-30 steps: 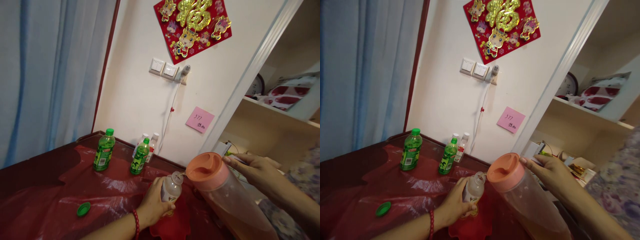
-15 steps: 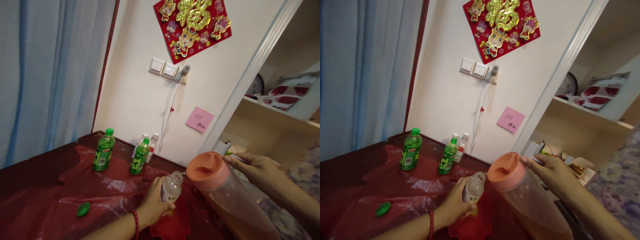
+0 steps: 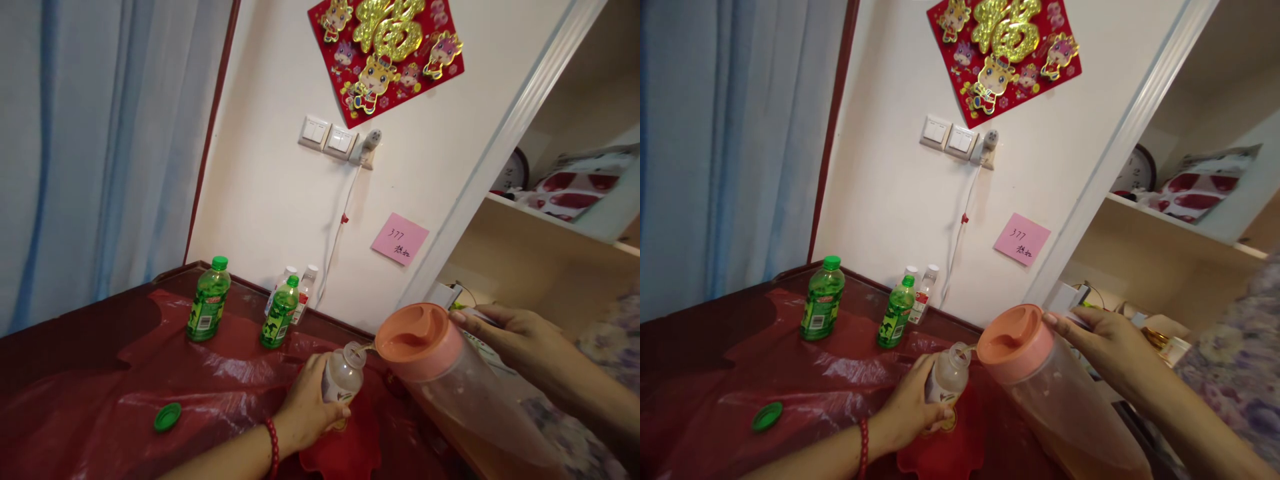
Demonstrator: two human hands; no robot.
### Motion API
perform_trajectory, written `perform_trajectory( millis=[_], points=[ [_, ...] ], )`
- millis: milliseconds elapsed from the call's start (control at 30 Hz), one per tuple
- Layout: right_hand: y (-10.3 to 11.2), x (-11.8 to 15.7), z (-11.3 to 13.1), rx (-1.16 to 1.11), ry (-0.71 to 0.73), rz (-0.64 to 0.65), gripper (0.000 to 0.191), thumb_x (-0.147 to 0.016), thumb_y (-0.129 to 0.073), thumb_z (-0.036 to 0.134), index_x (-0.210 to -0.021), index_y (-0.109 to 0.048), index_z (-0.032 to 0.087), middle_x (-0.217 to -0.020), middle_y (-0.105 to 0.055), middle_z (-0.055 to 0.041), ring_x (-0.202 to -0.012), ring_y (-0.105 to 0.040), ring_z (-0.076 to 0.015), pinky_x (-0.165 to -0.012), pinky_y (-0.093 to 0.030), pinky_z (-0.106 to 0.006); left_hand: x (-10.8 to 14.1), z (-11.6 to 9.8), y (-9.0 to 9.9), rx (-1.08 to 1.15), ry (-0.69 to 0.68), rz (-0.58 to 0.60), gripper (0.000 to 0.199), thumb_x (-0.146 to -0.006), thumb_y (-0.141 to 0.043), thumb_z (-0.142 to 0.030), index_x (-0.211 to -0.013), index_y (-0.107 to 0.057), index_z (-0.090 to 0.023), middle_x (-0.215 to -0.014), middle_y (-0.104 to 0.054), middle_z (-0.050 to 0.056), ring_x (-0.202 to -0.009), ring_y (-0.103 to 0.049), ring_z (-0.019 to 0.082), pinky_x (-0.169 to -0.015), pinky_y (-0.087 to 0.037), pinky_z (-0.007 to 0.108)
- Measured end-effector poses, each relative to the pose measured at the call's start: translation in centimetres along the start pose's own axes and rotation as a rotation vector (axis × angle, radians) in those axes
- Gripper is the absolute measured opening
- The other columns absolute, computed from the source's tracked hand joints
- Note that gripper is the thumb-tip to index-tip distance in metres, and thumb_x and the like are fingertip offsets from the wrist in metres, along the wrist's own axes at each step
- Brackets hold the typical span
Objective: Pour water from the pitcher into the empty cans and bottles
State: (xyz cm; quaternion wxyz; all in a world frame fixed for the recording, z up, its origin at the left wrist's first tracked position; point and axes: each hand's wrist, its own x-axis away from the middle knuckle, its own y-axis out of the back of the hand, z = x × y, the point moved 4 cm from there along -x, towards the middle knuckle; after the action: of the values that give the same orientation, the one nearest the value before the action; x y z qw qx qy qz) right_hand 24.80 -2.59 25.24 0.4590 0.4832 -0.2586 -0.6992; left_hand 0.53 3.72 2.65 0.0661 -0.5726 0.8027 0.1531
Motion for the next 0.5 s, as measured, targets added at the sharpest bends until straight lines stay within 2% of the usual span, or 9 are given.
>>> perform_trajectory(
  millis=[100, 233, 367, 500],
  points=[
    [0.1, 0.08, 0.38, 0.01, -0.009, -0.004, 0.054, -0.069, -0.051, 0.081, -0.055, -0.06, 0.03, -0.054, -0.06, -0.004, -0.051, -0.052, -0.0259, -0.044, -0.034, -0.034, 0.01, -0.14, 0.07, -0.006, 0.003, -0.008, 0.07, -0.058, -0.071, -0.009, -0.126, -0.056, -0.023, -0.12, -0.058, 0.005, -0.109, -0.053, 0.026, -0.094, -0.044, 0.032],
    [0.1, -0.02, 0.26, -0.011, -0.043, 0.016, 0.053, -0.068, -0.051, 0.082, -0.059, -0.065, 0.031, -0.054, -0.061, -0.0042, -0.048, -0.05, -0.0247, -0.042, -0.03, -0.033, 0.04, -0.05, -0.05, 0.007, -0.006, -0.009, 0.072, -0.059, -0.071, -0.009, -0.127, -0.056, -0.024, -0.12, -0.058, 0.005, -0.11, -0.053, 0.025, -0.096, -0.043, 0.033],
    [0.13, -0.06, 0.12, -0.018, -0.033, 0.02, 0.051, -0.068, -0.052, 0.081, -0.061, -0.065, 0.032, -0.06, -0.064, -0.0044, -0.056, -0.055, -0.028, -0.046, -0.037, -0.036, 0.01, 0.27, -0.21, 0.021, -0.009, -0.01, 0.073, -0.058, -0.07, -0.008, -0.128, -0.056, -0.023, -0.121, -0.057, 0.005, -0.111, -0.053, 0.025, -0.098, -0.042, 0.033],
    [0.2, -0.01, 0.04, -0.002, -0.036, 0.012, 0.056, -0.069, -0.051, 0.082, -0.052, -0.056, 0.028, -0.05, -0.051, -0.0032, -0.045, -0.042, -0.0211, -0.043, -0.027, -0.032, 0.04, 0.11, -0.22, 0.038, 0.0, -0.009, 0.074, -0.058, -0.07, -0.007, -0.128, -0.055, -0.023, -0.121, -0.057, 0.005, -0.111, -0.053, 0.025, -0.096, -0.043, 0.032]
  ],
)
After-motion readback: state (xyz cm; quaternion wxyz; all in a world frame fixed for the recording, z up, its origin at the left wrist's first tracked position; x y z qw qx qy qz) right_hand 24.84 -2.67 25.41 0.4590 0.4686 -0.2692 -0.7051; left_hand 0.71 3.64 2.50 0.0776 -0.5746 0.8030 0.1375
